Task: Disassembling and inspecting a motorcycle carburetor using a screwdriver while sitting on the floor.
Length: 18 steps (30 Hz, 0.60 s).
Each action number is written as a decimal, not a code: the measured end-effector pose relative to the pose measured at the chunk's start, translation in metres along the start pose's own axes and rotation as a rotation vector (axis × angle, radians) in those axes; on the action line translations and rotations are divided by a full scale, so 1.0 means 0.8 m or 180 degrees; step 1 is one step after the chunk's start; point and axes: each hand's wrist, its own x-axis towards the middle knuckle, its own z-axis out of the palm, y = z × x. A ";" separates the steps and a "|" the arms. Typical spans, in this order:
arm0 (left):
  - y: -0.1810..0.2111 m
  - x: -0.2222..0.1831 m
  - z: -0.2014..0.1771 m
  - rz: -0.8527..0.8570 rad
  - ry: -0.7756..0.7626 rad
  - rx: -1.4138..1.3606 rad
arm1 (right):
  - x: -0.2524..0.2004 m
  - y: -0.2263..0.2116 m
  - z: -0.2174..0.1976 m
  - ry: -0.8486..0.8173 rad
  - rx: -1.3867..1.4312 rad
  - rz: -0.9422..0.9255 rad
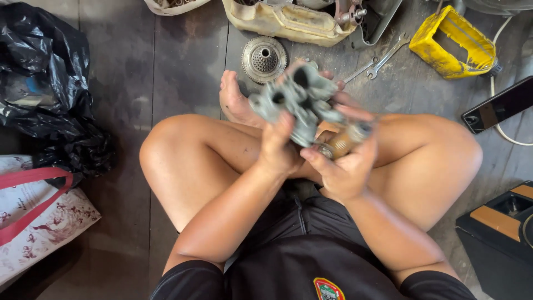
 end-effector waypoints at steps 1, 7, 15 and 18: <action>0.012 0.004 -0.007 0.0001 -0.0010 0.0006 | -0.003 -0.005 -0.004 0.0003 0.0005 -0.0010; 0.092 0.025 -0.029 0.0301 0.0821 -0.0383 | -0.018 -0.036 -0.028 -0.0813 -0.0659 0.1093; 0.111 0.023 -0.016 0.0298 0.1020 -0.0197 | -0.022 -0.071 0.009 -0.1266 -0.2205 0.0120; 0.110 0.025 -0.022 0.0361 0.1157 -0.0474 | -0.001 -0.082 0.027 -0.1401 -0.2209 0.0031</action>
